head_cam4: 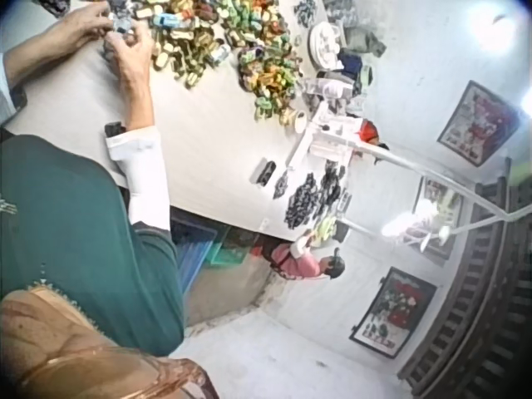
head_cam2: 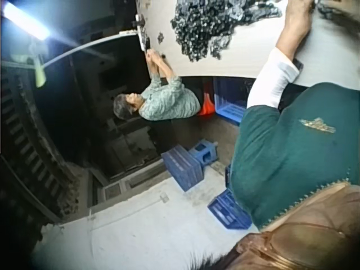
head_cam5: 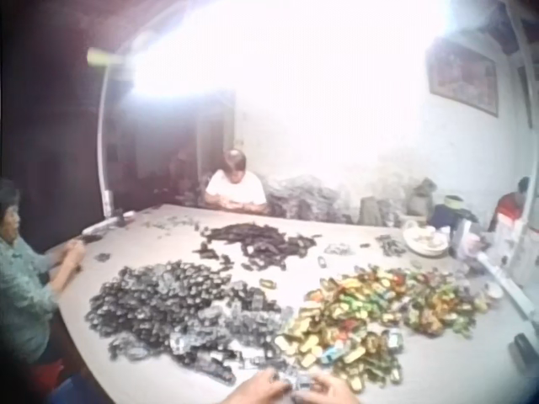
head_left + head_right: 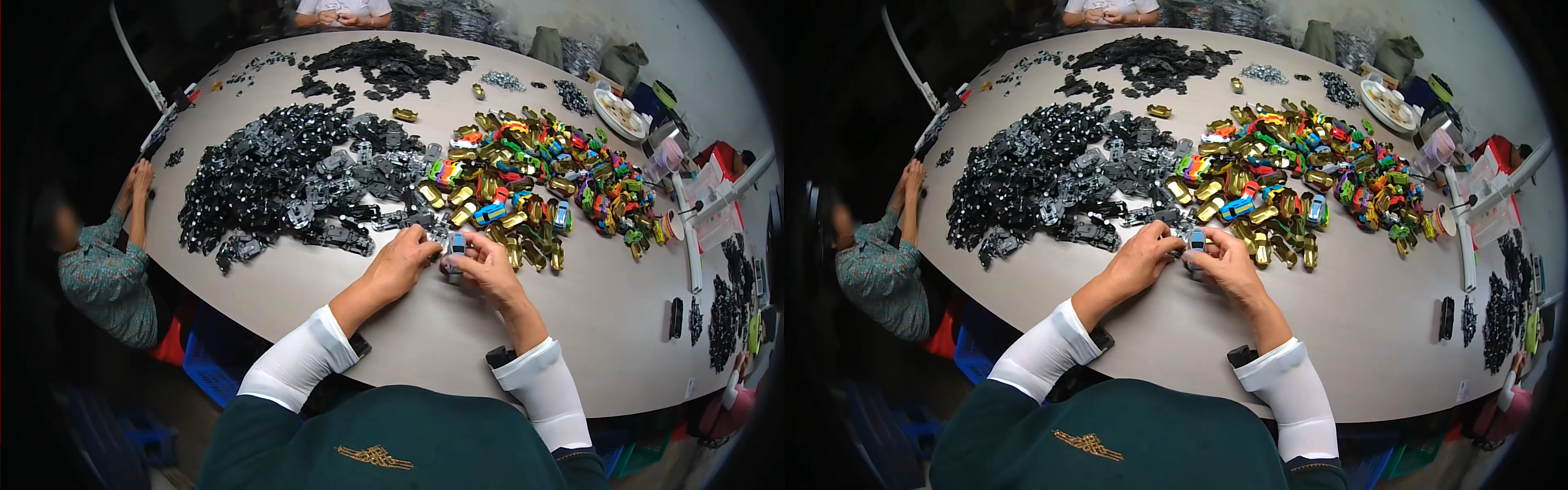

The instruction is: The person assembles small toy cars by hand at a large table. They pick up a black chassis and a colored body, fit the body onto the chassis, and place the completed unit on the table. This process is repeated with various colored bodies and black chassis throughout the clip.

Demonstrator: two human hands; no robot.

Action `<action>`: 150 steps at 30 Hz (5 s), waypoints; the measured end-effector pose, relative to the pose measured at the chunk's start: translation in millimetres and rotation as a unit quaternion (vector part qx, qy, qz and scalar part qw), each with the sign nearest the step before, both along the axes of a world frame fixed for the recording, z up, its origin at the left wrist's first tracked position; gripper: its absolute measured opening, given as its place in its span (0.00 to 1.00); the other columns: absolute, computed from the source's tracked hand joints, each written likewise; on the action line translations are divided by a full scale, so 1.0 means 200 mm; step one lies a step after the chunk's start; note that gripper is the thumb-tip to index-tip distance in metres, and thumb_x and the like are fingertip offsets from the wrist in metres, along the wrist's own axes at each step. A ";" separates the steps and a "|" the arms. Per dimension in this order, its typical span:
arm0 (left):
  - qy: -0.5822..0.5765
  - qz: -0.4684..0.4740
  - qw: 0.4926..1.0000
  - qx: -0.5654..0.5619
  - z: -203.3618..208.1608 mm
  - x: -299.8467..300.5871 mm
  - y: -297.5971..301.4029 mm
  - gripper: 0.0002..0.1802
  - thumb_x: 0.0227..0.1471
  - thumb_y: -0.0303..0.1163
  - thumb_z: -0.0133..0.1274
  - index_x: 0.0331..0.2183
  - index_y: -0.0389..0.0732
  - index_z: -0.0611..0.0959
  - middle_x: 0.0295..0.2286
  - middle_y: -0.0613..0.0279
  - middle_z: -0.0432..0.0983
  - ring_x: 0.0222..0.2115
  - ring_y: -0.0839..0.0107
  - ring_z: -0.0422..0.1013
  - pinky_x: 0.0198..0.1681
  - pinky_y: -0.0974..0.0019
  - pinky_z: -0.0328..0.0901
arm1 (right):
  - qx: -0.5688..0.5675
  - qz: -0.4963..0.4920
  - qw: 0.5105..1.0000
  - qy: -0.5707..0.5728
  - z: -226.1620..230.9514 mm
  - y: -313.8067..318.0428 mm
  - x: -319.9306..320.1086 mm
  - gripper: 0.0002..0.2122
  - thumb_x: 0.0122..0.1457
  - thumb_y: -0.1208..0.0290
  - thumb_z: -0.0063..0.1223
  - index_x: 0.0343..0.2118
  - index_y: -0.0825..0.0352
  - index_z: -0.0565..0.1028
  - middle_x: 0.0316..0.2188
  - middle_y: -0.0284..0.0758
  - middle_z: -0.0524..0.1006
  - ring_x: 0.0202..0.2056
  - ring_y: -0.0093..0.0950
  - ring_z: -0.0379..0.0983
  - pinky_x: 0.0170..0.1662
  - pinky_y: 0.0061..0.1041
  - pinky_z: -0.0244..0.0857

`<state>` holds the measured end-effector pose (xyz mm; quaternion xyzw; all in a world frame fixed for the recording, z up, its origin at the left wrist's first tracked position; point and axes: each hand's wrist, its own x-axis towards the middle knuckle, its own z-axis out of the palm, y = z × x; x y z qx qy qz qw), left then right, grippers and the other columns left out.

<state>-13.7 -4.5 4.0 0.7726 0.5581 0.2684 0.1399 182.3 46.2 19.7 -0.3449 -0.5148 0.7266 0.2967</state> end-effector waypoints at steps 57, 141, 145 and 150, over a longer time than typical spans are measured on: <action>-0.586 0.077 0.793 -0.147 -0.12 -0.04 -0.20 0.15 0.43 0.18 0.59 0.37 0.34 0.77 0.30 0.64 0.77 0.28 0.78 0.74 0.32 0.75 0.70 | 0.211 -0.019 0.976 -0.043 -0.06 -0.12 -0.12 0.13 0.48 0.79 0.57 0.40 0.72 0.74 0.31 0.32 0.78 0.28 0.13 0.70 0.28 0.14 0.64; -0.592 0.034 0.795 -0.126 -0.05 -0.03 -0.23 0.15 0.51 0.22 0.55 0.44 0.35 0.80 0.37 0.60 0.79 0.35 0.77 0.74 0.38 0.74 0.70 | 0.550 -0.086 0.817 -0.154 -0.01 -0.23 -0.16 0.15 0.47 0.80 0.59 0.41 0.68 0.76 0.31 0.40 0.76 0.27 0.36 0.75 0.29 0.29 0.68; -0.591 0.035 0.795 -0.136 -0.03 -0.04 -0.23 0.16 0.50 0.22 0.56 0.44 0.34 0.79 0.37 0.60 0.79 0.34 0.77 0.74 0.39 0.74 0.69 | 0.562 -0.088 0.810 -0.141 -0.02 -0.22 -0.16 0.16 0.47 0.80 0.59 0.41 0.67 0.77 0.32 0.38 0.76 0.24 0.31 0.73 0.26 0.26 0.66; -0.598 0.074 0.790 -0.112 -0.02 0.00 -0.23 0.18 0.47 0.22 0.60 0.43 0.36 0.78 0.32 0.63 0.78 0.31 0.80 0.73 0.35 0.76 0.68 | 0.319 -0.063 0.943 -0.073 0.00 -0.23 -0.16 0.14 0.50 0.81 0.57 0.43 0.70 0.76 0.32 0.31 0.76 0.20 0.15 0.65 0.22 0.15 0.58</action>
